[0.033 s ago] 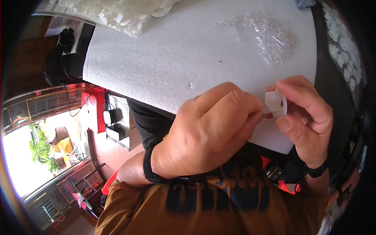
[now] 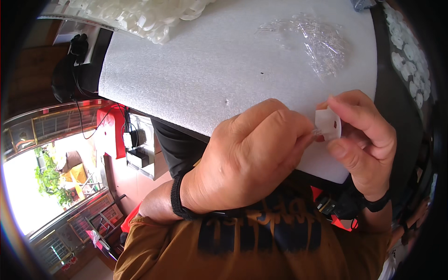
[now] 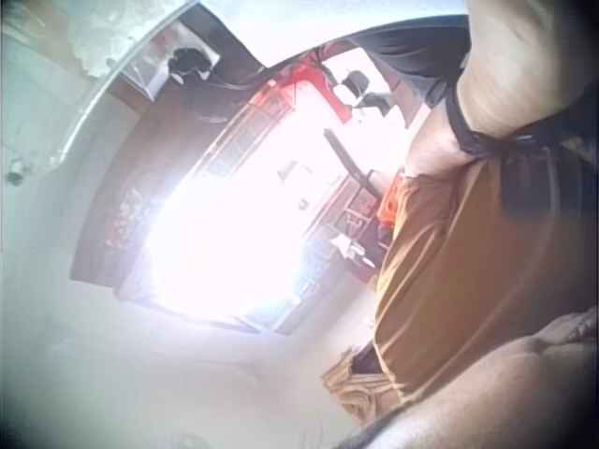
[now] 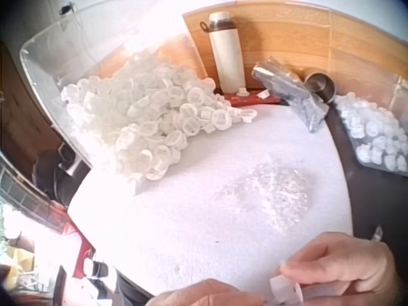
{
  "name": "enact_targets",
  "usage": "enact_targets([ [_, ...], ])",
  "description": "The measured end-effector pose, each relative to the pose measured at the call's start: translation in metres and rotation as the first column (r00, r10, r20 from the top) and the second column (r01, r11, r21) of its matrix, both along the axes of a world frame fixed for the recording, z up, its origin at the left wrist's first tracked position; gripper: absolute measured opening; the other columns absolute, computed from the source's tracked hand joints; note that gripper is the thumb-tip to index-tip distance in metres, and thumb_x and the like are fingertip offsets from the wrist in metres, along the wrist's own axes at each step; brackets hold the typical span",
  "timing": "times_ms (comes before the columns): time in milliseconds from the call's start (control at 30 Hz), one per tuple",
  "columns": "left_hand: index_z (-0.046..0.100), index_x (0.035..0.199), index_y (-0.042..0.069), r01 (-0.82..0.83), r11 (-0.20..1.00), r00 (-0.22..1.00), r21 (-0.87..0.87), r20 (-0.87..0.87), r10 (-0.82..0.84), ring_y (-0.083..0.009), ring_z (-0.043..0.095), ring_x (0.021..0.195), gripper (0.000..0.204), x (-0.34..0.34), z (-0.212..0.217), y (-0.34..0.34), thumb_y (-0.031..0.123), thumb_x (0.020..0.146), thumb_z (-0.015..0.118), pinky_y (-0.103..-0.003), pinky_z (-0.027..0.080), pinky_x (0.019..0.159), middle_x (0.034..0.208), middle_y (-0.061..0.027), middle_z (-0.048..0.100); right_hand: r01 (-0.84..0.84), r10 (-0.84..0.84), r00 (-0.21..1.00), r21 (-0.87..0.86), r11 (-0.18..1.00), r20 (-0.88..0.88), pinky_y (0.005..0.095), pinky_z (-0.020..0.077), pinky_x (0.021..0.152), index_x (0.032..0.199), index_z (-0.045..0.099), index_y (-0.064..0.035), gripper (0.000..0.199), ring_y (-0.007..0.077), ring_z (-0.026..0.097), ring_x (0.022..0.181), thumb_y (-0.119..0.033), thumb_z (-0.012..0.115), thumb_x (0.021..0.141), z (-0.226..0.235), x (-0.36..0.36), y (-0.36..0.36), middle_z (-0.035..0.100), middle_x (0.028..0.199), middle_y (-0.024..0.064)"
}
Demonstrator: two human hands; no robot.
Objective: Manually assemble small white and transparent plastic components by inserting metal pins or LEDs.
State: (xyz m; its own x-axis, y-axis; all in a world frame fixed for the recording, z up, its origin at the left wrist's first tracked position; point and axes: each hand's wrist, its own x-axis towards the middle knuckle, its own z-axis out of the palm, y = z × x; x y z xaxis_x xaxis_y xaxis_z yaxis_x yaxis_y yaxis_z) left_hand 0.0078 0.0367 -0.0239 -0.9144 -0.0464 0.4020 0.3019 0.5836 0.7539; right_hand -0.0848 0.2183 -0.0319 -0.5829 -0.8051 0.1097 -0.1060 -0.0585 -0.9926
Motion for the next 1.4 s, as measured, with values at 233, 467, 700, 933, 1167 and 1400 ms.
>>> enact_targets([
  [233,0.058,0.082,0.000,0.003,1.000,1.000,-0.021,-0.017,-0.004,-0.0199,0.053,0.053,0.018,0.001,0.005,0.006,-0.006,0.068,0.067,-0.027,0.040,0.046,0.065,-0.0098,0.055,0.002,-0.003,0.996,-0.003,1.000,-0.090,0.0211,0.0412,0.074,0.117,0.054,0.0001,0.047,0.0117,0.052,0.088,-0.012,0.071,0.074,0.004,0.002,-0.001,0.052,0.107,0.0121],
  [467,0.058,0.082,-0.001,-0.003,1.000,1.000,-0.031,-0.027,0.002,-0.0185,0.054,0.054,0.017,-0.002,0.006,0.004,-0.006,0.069,0.066,-0.026,0.040,0.048,0.067,-0.0094,0.056,0.057,-0.058,0.998,-0.017,0.998,-0.029,0.0213,0.0408,0.074,0.116,0.054,0.0011,0.046,0.0115,0.051,0.086,-0.013,0.071,0.075,0.005,0.005,-0.003,0.052,0.107,0.0120],
  [700,0.057,0.085,-0.002,0.054,0.999,0.995,0.005,0.087,-0.054,-0.0176,0.052,0.054,0.012,0.004,0.004,-0.001,-0.004,0.074,0.061,-0.027,0.040,0.048,0.067,-0.0087,0.055,0.034,-0.034,0.999,-0.045,0.998,0.014,0.0226,0.0414,0.074,0.117,0.054,0.0013,0.045,0.0121,0.052,0.086,-0.014,0.069,0.077,0.003,0.004,-0.002,0.052,0.106,0.0115],
  [933,0.054,0.085,0.000,0.101,0.989,0.986,-0.107,0.142,-0.085,-0.0241,0.052,0.052,0.012,-0.001,0.005,0.000,-0.004,0.075,0.060,-0.031,0.039,0.045,0.064,-0.0105,0.050,-0.001,0.000,1.000,-0.029,1.000,-0.022,0.0229,0.0440,0.077,0.116,0.054,0.0013,0.044,0.0138,0.054,0.091,-0.011,0.070,0.076,-0.001,-0.001,0.000,0.050,0.108,0.0113],
  [1167,0.053,0.085,0.001,0.128,0.982,0.984,-0.139,0.139,-0.108,-0.0263,0.052,0.052,0.016,-0.002,0.004,0.000,-0.003,0.073,0.063,-0.035,0.043,0.046,0.067,-0.0100,0.050,0.113,-0.114,0.993,-0.021,0.993,-0.015,0.0211,0.0453,0.067,0.109,0.060,0.0007,0.041,0.0113,0.056,0.076,0.001,0.071,0.070,0.004,0.004,-0.006,0.055,0.096,0.0091],
  [1400,0.055,0.098,-0.001,0.026,0.993,0.994,-0.111,0.106,-0.014,-0.0191,0.054,0.054,0.025,-0.003,0.025,-0.025,-0.004,0.074,0.061,-0.029,0.043,0.047,0.071,-0.0099,0.053,0.317,-0.318,0.948,-0.130,0.939,0.021,0.0241,0.0471,0.071,0.119,0.051,0.0032,0.043,0.0134,0.058,0.083,-0.007,0.063,0.079,0.024,0.000,0.000,0.056,0.104,0.0128],
])
